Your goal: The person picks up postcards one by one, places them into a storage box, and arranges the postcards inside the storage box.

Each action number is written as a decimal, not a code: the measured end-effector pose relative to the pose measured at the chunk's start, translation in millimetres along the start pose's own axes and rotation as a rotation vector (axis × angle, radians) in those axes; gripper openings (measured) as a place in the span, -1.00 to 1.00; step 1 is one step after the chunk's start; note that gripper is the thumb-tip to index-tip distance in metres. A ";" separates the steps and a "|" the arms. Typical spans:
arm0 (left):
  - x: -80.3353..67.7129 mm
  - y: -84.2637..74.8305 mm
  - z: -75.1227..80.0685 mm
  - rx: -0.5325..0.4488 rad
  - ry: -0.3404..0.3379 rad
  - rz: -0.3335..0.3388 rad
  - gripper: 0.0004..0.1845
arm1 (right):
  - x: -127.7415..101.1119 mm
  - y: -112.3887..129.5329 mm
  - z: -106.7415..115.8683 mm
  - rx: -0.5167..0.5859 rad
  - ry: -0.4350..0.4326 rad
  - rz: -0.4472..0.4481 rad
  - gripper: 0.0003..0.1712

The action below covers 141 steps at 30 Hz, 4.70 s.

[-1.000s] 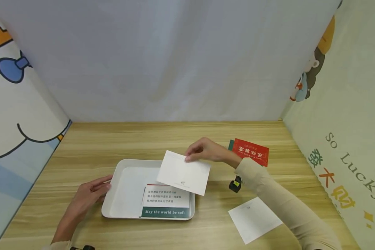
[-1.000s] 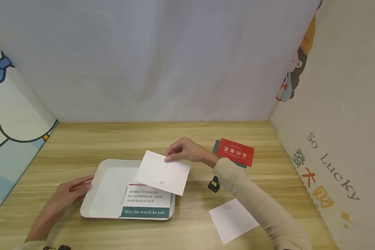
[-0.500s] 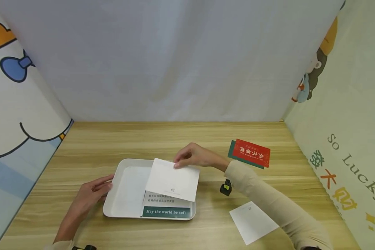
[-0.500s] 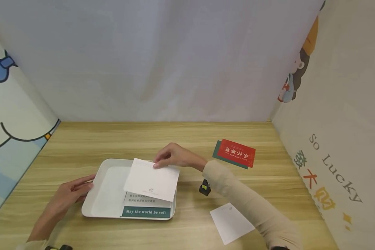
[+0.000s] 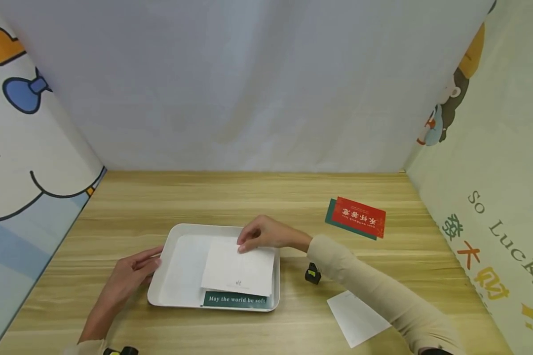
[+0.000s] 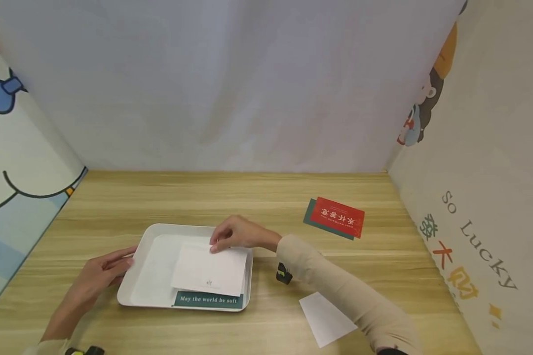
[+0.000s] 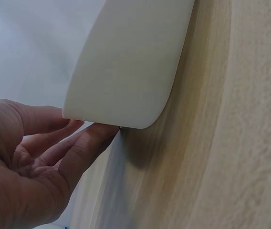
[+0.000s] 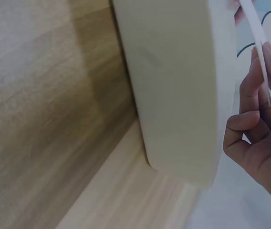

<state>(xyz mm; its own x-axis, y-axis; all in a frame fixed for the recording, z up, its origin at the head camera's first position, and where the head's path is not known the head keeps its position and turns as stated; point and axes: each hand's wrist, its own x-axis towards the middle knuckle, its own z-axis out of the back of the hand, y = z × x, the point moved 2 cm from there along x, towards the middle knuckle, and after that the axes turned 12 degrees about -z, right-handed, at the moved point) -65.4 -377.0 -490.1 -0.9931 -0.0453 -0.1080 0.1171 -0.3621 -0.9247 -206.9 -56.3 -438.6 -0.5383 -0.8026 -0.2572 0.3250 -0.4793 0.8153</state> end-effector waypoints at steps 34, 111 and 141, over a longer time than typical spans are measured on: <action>-2.0 -0.3 -1.8 -0.009 -0.011 -0.030 -0.45 | 1.3 -5.6 -25.8 -0.225 0.031 -0.061 -0.87; 1.5 5.3 -2.2 0.006 -0.033 0.023 -0.42 | -137.4 -90.5 121.5 -0.133 -0.528 -0.278 -0.77; 1.5 5.6 -3.0 0.015 -0.035 0.032 -0.42 | -163.8 -139.5 140.2 -0.385 -0.488 -0.647 -0.02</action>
<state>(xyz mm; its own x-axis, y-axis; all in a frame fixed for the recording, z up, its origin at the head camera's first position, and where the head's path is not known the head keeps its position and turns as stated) -66.2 -376.3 -496.5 -0.9881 -0.0894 -0.1249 0.1495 -0.3738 -0.9154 -273.0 191.7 -437.4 -0.9488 -0.1358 -0.2852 0.0343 -0.9418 0.3345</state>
